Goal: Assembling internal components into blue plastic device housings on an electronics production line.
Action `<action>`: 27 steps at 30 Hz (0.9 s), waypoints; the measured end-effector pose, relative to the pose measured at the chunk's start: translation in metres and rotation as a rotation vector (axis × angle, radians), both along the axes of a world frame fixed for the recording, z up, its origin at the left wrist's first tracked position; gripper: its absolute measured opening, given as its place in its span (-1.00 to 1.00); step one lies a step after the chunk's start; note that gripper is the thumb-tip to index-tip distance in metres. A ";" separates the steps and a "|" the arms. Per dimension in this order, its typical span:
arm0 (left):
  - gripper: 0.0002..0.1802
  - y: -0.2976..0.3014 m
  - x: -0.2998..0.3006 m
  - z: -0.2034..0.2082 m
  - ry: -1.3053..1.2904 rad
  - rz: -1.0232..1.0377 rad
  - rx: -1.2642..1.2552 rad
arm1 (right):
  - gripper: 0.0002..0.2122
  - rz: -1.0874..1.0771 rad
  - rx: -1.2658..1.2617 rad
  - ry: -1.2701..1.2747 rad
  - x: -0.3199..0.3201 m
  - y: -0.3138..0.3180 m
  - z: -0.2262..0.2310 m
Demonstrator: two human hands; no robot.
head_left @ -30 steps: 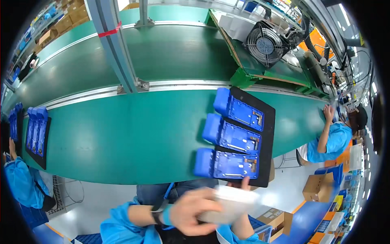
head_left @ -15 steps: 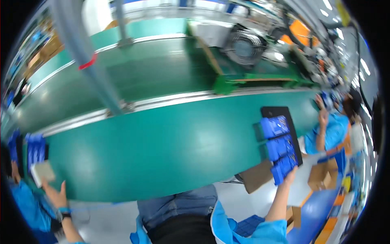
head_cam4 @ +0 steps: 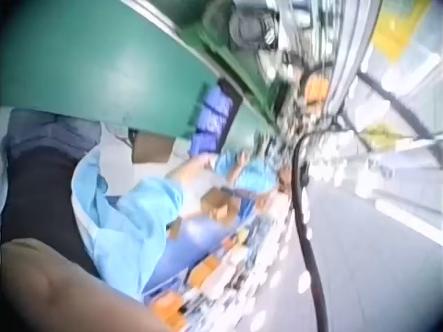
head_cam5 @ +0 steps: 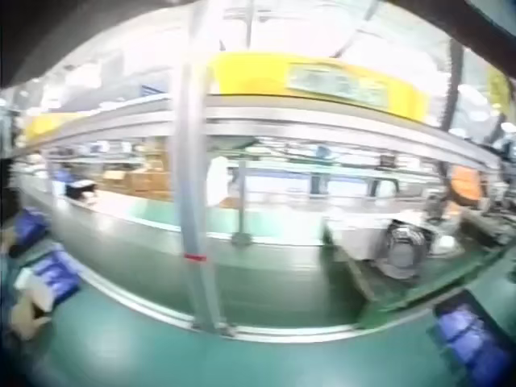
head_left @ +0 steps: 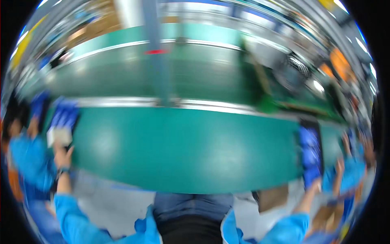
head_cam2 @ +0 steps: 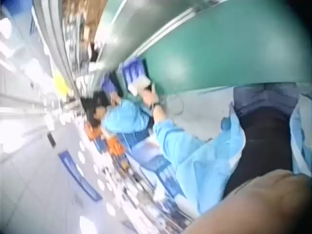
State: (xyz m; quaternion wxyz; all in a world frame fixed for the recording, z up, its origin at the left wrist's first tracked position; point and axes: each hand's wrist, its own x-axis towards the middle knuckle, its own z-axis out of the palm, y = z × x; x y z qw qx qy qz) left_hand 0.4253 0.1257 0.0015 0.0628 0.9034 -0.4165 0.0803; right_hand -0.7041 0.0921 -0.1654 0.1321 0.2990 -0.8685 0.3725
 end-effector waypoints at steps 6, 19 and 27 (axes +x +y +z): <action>0.20 -0.009 0.005 0.006 -0.045 -0.143 -0.046 | -0.76 0.437 0.062 -0.380 0.186 -0.093 -0.088; 0.00 -0.030 0.033 -0.003 -0.145 -0.078 -0.035 | -0.70 0.408 0.362 -0.632 0.289 0.186 0.009; -0.06 -0.029 0.020 -0.016 -0.286 -0.215 0.002 | -0.77 1.218 0.445 -0.233 0.371 0.149 0.101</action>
